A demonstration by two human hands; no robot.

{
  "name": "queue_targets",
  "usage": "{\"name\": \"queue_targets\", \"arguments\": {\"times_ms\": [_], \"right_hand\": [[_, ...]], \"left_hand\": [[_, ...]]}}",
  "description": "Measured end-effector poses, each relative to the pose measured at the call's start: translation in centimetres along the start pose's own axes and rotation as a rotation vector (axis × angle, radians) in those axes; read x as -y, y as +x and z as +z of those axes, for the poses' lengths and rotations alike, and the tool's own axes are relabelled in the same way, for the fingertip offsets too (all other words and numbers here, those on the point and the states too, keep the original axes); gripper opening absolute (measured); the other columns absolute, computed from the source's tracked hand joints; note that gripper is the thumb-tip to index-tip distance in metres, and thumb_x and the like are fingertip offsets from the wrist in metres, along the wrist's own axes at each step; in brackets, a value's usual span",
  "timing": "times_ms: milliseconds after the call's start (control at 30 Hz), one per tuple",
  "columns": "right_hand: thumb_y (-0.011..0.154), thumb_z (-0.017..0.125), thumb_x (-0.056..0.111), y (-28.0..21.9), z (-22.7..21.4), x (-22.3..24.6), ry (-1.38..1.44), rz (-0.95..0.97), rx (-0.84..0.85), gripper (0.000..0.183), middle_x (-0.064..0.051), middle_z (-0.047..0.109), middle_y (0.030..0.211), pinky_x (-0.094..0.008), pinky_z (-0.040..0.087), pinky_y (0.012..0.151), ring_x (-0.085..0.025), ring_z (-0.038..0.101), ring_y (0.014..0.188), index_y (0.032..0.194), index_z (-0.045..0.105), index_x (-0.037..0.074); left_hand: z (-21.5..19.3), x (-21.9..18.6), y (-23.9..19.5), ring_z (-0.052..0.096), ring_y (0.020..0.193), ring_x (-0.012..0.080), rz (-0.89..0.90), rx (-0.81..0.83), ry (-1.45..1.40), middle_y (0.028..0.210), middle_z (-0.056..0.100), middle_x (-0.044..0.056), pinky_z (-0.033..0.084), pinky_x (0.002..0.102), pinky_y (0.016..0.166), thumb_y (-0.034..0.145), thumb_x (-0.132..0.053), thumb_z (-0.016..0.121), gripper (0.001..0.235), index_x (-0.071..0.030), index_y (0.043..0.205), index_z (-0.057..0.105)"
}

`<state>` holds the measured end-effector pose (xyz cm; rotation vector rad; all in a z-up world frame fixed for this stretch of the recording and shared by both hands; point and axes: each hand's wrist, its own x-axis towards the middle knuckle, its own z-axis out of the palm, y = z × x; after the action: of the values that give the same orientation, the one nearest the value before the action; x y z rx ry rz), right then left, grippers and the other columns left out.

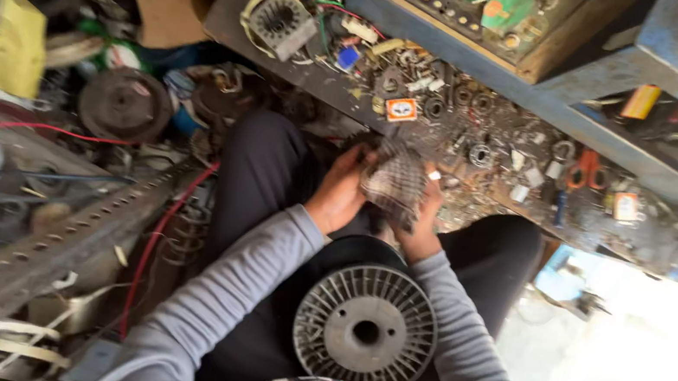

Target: The person uses a screwdriver to remove screws from a fan motor, wipes a wire coil with a cloth, and handles small mechanical components.

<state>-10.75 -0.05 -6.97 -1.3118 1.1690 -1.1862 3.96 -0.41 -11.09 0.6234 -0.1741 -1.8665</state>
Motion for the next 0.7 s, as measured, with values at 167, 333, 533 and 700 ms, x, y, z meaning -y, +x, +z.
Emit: {"name": "queue_targets", "arguments": {"times_ms": [167, 333, 533, 700], "right_hand": [[0.085, 0.078, 0.006, 1.0, -0.2, 1.5, -0.495, -0.449, 0.092, 0.025, -0.011, 0.074, 0.112, -0.047, 0.047, 0.107, -0.028, 0.069, 0.108, 0.110, 0.073, 0.003], [0.083, 0.076, 0.006, 0.7, -0.4, 1.4, -0.462, -0.360, 0.010, 0.031, -0.015, 0.071, 0.112, -0.038, 0.054, 0.094, -0.031, 0.070, 0.103, 0.113, 0.070, 0.002], [0.085, 0.075, 0.003, 0.5, -0.2, 0.0, -0.462, -0.339, -0.125, 0.030, -0.011, 0.070, 0.106, -0.035, 0.055, 0.087, -0.026, 0.070, 0.096, 0.113, 0.065, 0.000], [0.092, 0.073, 0.005, -0.5, 0.0, -0.6, -0.096, -0.165, -0.192, 0.032, -0.005, 0.068, 0.104, -0.028, 0.053, 0.086, -0.014, 0.065, 0.095, 0.118, 0.056, 0.000]], "left_hand": [[0.3, -1.1, 0.1, 0.062, 0.096, 0.0104, 0.039, 0.083, 0.048, 0.105, 0.067, 0.001, 0.051, 0.028, 0.086, 0.108, -0.016, 0.060, 0.010, -0.007, 0.104, 0.061], [0.6, -1.1, 0.4, 0.056, 0.090, 0.0047, 0.132, 0.096, 0.156, 0.097, 0.062, -0.004, 0.048, 0.024, 0.082, 0.108, -0.013, 0.061, 0.011, -0.007, 0.099, 0.058], [1.0, -1.3, 0.0, 0.048, 0.083, 0.0001, 0.192, 0.050, 0.406, 0.087, 0.055, -0.008, 0.042, 0.020, 0.072, 0.110, -0.015, 0.060, 0.017, -0.008, 0.095, 0.056], [1.4, -1.4, -0.2, 0.048, 0.073, 0.0002, 0.089, 0.019, 0.322, 0.082, 0.054, -0.008, 0.038, 0.020, 0.063, 0.106, -0.013, 0.060, 0.010, -0.010, 0.097, 0.056]]}}
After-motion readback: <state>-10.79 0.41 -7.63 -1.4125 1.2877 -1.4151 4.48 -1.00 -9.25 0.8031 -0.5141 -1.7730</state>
